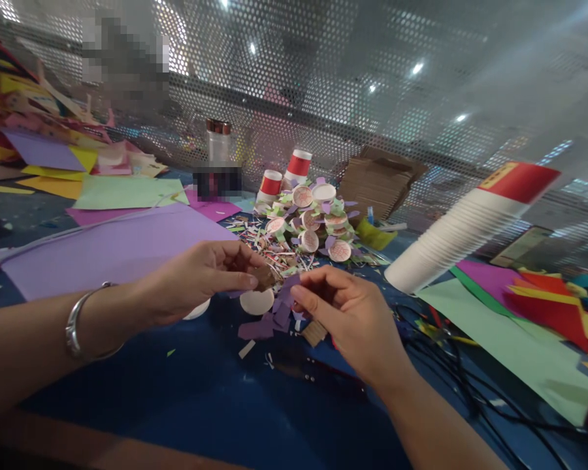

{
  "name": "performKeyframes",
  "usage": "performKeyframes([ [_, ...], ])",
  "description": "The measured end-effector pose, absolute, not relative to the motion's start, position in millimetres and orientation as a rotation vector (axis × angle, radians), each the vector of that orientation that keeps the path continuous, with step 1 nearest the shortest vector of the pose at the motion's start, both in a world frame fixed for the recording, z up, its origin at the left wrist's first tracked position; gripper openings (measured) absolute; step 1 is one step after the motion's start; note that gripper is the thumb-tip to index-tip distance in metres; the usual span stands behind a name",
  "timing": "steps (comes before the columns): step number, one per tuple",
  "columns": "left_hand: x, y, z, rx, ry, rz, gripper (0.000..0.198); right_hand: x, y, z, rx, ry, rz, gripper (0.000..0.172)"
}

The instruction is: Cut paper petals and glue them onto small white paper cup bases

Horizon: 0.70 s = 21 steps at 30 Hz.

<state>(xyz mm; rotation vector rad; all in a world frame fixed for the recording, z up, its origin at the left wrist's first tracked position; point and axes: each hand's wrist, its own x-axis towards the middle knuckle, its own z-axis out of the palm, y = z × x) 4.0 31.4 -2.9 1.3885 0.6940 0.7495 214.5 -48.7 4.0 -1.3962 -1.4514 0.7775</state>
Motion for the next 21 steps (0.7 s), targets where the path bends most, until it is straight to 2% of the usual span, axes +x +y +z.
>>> performKeyframes([
  [5, 6, 29, -5, 1.443, 0.702, 0.747, 0.022, 208, -48, 0, -1.380, -1.253, 0.885, 0.026],
  [21, 9, 18, -9, 1.508, 0.674, 0.663, 0.027, 197, -44, -5, -1.339, -1.227, 0.908, 0.025],
])
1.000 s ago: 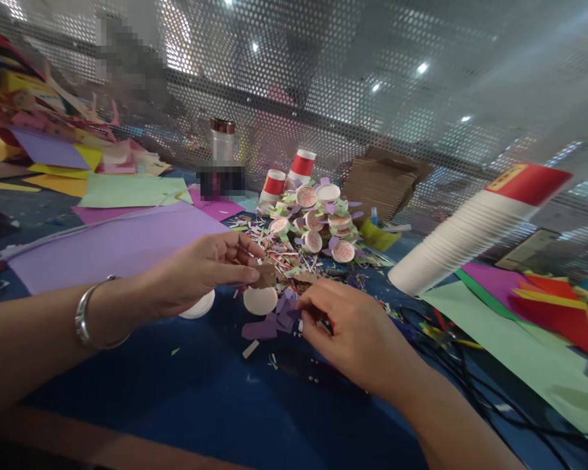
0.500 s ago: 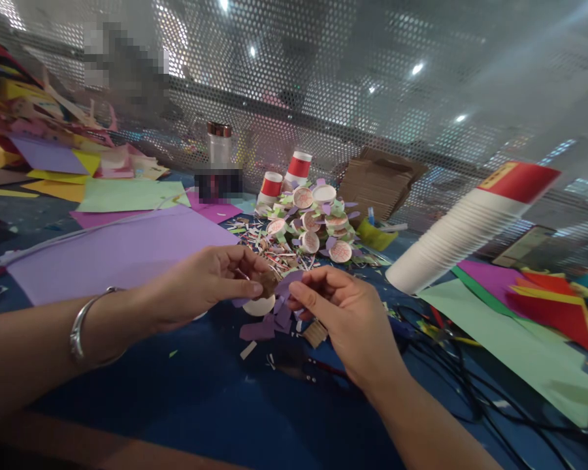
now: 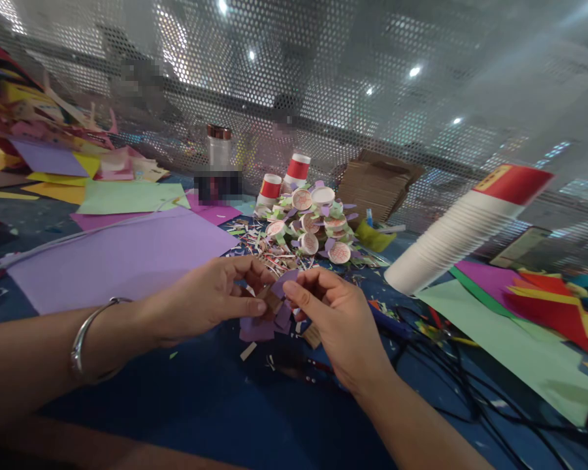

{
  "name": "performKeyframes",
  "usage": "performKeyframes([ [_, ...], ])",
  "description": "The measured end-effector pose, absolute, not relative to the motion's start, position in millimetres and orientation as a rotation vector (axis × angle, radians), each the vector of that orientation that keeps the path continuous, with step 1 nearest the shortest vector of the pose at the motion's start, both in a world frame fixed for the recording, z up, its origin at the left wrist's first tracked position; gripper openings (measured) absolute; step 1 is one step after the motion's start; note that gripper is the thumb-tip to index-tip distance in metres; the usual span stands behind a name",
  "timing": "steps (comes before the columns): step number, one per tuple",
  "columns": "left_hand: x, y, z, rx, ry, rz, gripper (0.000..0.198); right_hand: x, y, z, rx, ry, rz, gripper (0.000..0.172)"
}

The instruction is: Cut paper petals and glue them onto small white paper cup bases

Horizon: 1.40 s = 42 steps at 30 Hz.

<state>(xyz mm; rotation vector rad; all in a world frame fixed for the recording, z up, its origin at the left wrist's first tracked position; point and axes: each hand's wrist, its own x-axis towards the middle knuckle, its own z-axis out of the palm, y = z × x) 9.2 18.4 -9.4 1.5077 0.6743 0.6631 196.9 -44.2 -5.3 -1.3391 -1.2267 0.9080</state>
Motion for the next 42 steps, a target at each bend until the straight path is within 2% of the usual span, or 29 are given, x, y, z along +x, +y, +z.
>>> performKeyframes([
  [26, 11.0, 11.8, -6.1, 1.214, 0.525, 0.617, 0.032, 194.3, -50.6, -5.0, -1.462, -1.256, 0.847, 0.034],
  [42, 10.0, 12.6, -6.0, 1.247, 0.504, 0.540, 0.037, 193.6, -54.0, -2.8, -1.432, -1.374, 0.753, 0.025],
])
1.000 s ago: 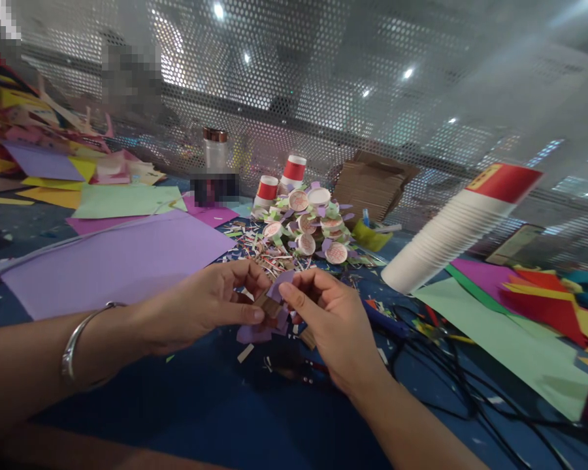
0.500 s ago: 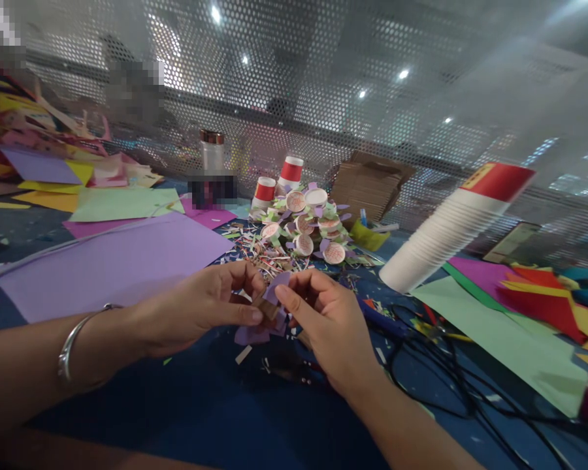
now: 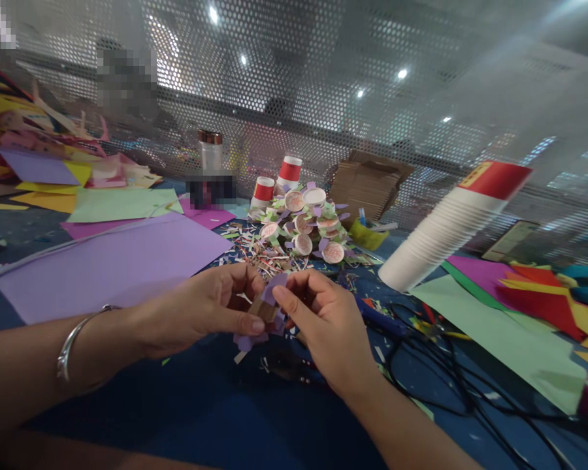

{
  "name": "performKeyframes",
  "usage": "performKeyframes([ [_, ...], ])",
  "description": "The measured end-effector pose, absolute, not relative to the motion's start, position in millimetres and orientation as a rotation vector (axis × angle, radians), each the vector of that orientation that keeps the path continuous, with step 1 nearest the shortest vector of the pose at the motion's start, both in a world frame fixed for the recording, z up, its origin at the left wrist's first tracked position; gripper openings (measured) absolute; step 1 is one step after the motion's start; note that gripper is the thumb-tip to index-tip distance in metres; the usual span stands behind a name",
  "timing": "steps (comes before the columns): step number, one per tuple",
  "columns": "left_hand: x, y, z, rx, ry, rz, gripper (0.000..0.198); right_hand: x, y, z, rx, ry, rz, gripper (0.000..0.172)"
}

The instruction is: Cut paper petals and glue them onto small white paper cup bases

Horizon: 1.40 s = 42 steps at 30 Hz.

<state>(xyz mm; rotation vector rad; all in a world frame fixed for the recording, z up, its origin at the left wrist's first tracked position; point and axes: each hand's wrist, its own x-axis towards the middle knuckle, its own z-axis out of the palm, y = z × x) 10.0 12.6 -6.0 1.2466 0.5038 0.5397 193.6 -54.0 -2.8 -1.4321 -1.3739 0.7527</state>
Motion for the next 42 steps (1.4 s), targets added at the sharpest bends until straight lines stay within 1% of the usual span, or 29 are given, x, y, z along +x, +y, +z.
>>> performKeyframes([
  [5, 11, 12, -3, 1.268, 0.534, 0.555, 0.036, 193, -54, -2, -1.430, -1.422, 0.704, 0.026],
  [11, 13, 14, -7, 1.336, 0.570, 0.623, 0.026, 192, -56, 0, -1.419, -1.446, 0.706, 0.023],
  [18, 10, 16, -10, 1.573, 0.599, 0.701, 0.022, 192, -57, 1, -1.358, -1.461, 0.755, 0.019],
  [22, 8, 12, -6, 1.710, 0.613, 0.719, 0.016, 190, -57, 3, -1.321, -1.480, 0.806, 0.020],
  [26, 7, 9, 2, 1.959, 0.657, 0.849, 0.009, 190, -58, 5, -1.321, -1.539, 0.760, 0.019],
  [29, 6, 8, 7, 2.053, 0.618, 0.904, 0.005, 192, -60, 4, -1.320, -1.599, 0.687, 0.013],
  [31, 4, 8, 9, 2.075, 0.604, 0.897, 0.005, 194, -62, 3, -1.317, -1.632, 0.647, 0.010],
  [34, 3, 9, 7, 2.023, 0.616, 0.822, 0.005, 194, -64, 2, -1.320, -1.647, 0.640, 0.012],
  [39, 4, 14, -1, 1.780, 0.563, 0.720, 0.016, 193, -64, 0, -1.351, -1.654, 0.640, 0.016],
  [42, 3, 17, -3, 1.719, 0.513, 0.699, 0.018, 194, -64, -2, -1.361, -1.654, 0.628, 0.015],
])
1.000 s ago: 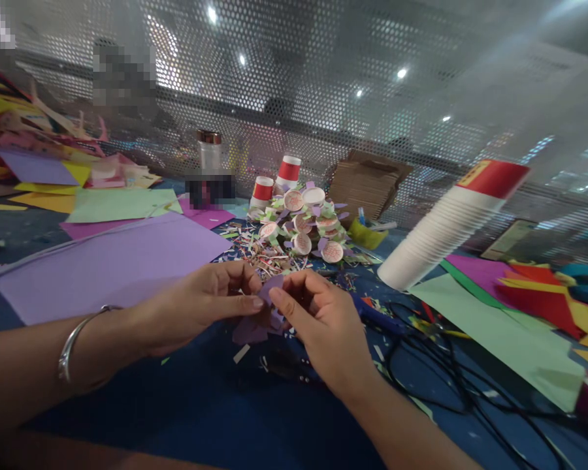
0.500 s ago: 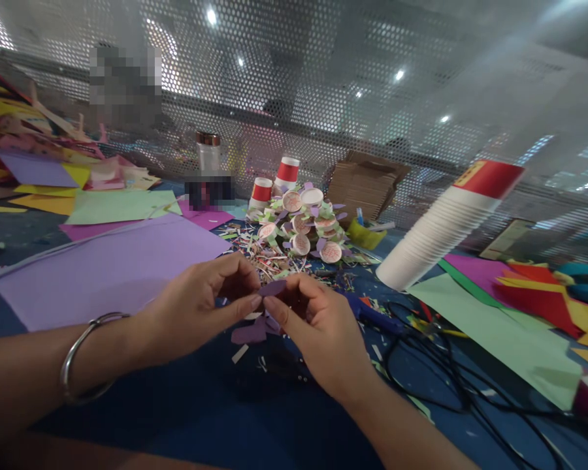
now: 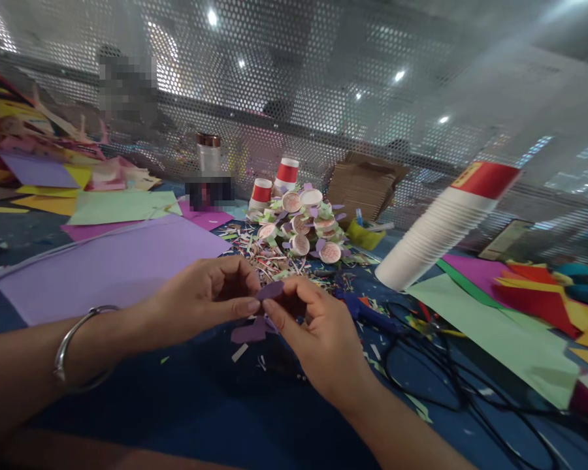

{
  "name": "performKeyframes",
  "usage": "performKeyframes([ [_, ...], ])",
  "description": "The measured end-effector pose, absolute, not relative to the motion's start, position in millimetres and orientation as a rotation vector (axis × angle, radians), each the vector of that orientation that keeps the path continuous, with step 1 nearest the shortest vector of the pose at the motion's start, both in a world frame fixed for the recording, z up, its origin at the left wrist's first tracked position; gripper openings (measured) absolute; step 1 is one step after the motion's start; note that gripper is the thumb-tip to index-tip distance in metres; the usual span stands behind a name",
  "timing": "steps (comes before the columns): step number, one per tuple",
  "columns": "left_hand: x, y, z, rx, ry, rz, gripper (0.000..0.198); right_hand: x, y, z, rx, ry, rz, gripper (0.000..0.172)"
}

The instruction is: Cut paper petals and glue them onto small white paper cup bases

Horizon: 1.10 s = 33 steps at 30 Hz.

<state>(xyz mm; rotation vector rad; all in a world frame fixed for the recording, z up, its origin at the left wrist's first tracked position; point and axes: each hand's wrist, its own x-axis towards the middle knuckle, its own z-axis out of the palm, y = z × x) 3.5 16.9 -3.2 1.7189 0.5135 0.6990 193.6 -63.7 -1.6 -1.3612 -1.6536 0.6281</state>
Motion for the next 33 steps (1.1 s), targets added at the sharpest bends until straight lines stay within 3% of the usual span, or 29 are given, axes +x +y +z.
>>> performKeyframes([
  [5, 1, 16, 2, 1.737, 0.524, 0.663, 0.018, 194, -65, -3, -1.350, -1.670, 0.565, 0.007],
  [16, -3, 25, 9, 1.130, 0.441, 0.299, 0.015, 196, -68, -2, -1.286, -1.822, 0.434, 0.004],
  [18, -4, 25, 9, 1.145, 0.391, 0.283, 0.014, 197, -68, -3, -1.251, -1.843, 0.408, 0.012],
  [21, -4, 25, 11, 1.186, 0.372, 0.284, 0.021, 199, -68, -4, -1.225, -1.865, 0.371, 0.023],
  [33, -6, 37, 2, 1.407, 0.415, 0.596, 0.029, 200, -65, 3, -1.405, -1.720, 0.709, 0.013],
])
